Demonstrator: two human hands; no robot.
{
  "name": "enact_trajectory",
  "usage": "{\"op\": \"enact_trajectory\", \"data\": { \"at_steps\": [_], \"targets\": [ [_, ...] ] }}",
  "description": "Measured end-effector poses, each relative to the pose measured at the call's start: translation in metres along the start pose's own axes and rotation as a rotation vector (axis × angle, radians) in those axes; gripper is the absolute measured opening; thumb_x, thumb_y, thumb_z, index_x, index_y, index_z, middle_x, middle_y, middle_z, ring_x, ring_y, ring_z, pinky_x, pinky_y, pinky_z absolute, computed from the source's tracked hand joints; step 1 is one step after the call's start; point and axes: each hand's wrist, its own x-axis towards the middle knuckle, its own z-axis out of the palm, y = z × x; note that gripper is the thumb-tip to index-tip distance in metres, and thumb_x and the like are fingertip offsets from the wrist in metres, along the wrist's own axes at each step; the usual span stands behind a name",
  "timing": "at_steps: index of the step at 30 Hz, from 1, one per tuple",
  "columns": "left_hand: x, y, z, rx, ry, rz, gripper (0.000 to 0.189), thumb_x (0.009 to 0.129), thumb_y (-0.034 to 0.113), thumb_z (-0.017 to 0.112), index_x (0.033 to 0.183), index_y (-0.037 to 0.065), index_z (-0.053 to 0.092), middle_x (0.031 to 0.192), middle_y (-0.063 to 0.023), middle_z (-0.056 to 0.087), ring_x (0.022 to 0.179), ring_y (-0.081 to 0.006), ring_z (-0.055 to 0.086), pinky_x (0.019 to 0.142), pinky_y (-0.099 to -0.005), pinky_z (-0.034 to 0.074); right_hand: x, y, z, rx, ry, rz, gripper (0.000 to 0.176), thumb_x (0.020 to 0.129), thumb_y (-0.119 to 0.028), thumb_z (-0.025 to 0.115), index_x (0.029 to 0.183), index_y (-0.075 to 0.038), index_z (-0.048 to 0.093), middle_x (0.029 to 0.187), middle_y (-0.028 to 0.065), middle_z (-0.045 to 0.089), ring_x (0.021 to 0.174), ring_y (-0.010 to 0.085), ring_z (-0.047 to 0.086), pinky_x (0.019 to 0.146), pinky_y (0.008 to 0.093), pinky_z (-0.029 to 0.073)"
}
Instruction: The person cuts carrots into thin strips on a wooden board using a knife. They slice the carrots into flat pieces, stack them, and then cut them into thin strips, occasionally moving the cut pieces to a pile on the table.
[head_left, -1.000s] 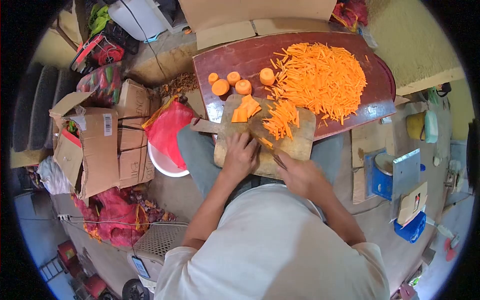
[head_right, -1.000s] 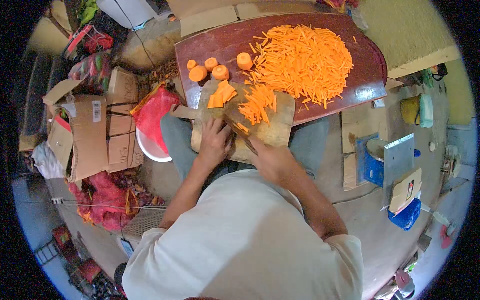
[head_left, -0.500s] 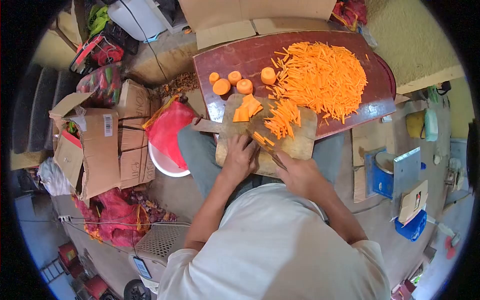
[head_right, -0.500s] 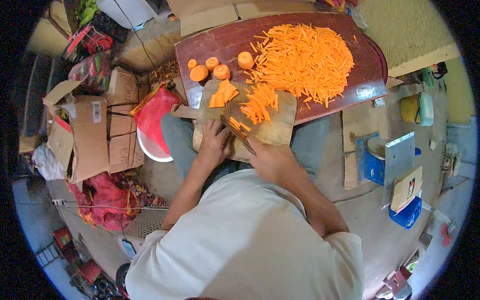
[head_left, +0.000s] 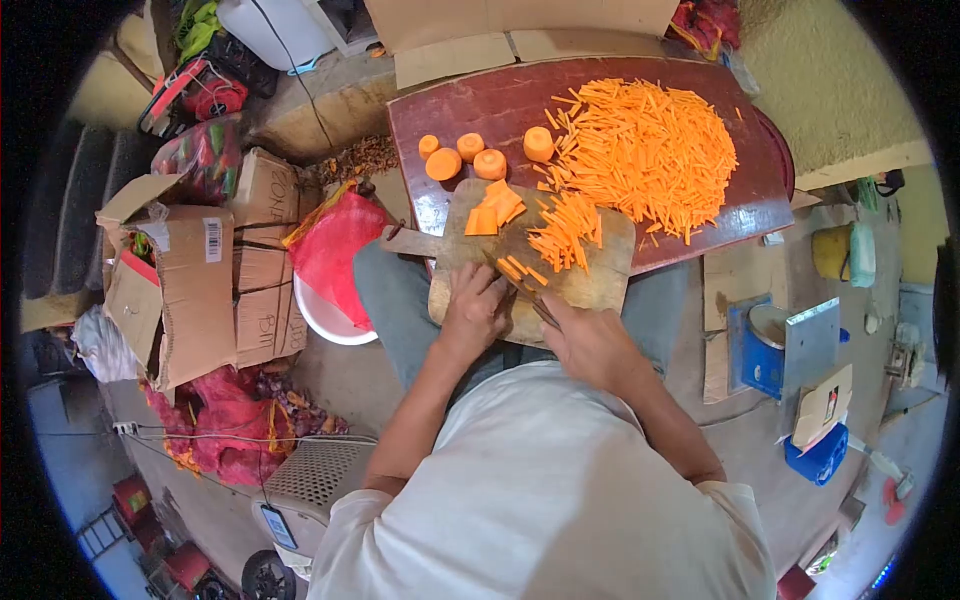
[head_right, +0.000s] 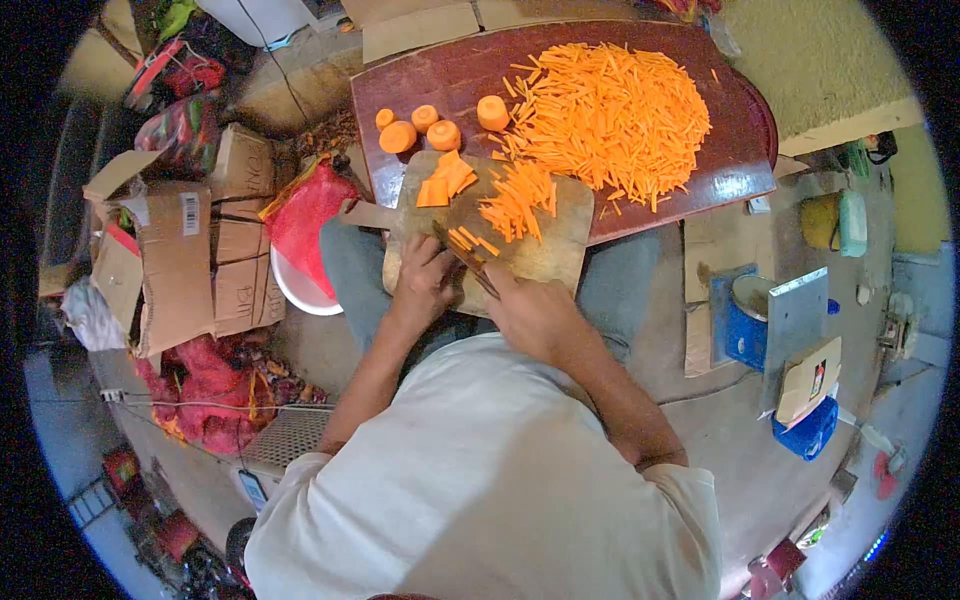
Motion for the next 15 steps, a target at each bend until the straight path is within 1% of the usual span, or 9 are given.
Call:
{"op": "enact_trajectory", "data": {
  "at_steps": [2,6,9,12,15],
  "targets": [
    [0.002,-0.002,0.0,0.006,0.045,0.059,0.033,0.076,0.001,0.083,0.108,0.002,0.076,0.105,-0.0116,0.063,0.098,-0.0358,0.058,0.086,-0.0485,0.045,-0.009,-0.008,-0.006,0.011,0.008,-0.004,0.041,0.104,-0.021,0.067,0.138,-0.002,0.055,0.092,0.0279,0.075,0.085,0.052,0.072,0.077,0.0623,0.055],
    [-0.004,-0.001,0.004,0.039,0.009,0.015,0.033,0.075,0.0,0.082,0.108,0.002,0.075,0.104,-0.0119,0.062,0.099,-0.0361,0.058,0.087,-0.0504,0.044,-0.014,-0.003,-0.005,0.045,0.045,-0.037,0.039,0.104,-0.021,0.067,0.136,-0.002,0.055,0.093,0.0283,0.075,0.086,0.0525,0.071,0.077,0.0616,0.055],
    [-0.006,0.001,0.004,0.04,0.036,0.012,0.032,0.075,-0.001,0.081,0.106,0.001,0.074,0.102,-0.0125,0.061,0.099,-0.0363,0.057,0.086,-0.0506,0.044,-0.005,-0.004,-0.006,0.008,-0.011,0.003,0.036,0.104,-0.02,0.067,0.132,-0.002,0.056,0.093,0.0286,0.074,0.086,0.0525,0.072,0.078,0.062,0.055],
    [-0.002,0.001,0.0,0.05,0.038,0.032,0.03,0.075,-0.002,0.08,0.104,0.0,0.073,0.098,-0.0132,0.059,0.096,-0.0368,0.057,0.085,-0.0501,0.044,-0.015,-0.009,-0.01,0.069,-0.015,-0.024,0.032,0.106,-0.024,0.063,0.129,-0.003,0.054,0.091,0.0294,0.075,0.085,0.0536,0.073,0.077,0.065,0.056],
    [-0.003,0.002,0.004,0.053,0.045,0.029,0.029,0.075,-0.003,0.079,0.104,-0.001,0.073,0.095,-0.0138,0.058,0.093,-0.0373,0.056,0.084,-0.0497,0.044,-0.009,0.001,0.001,0.049,0.016,-0.047,0.033,0.105,-0.023,0.063,0.129,-0.002,0.055,0.09,0.0305,0.075,0.086,0.0543,0.072,0.08,0.0657,0.056]
  ]
}}
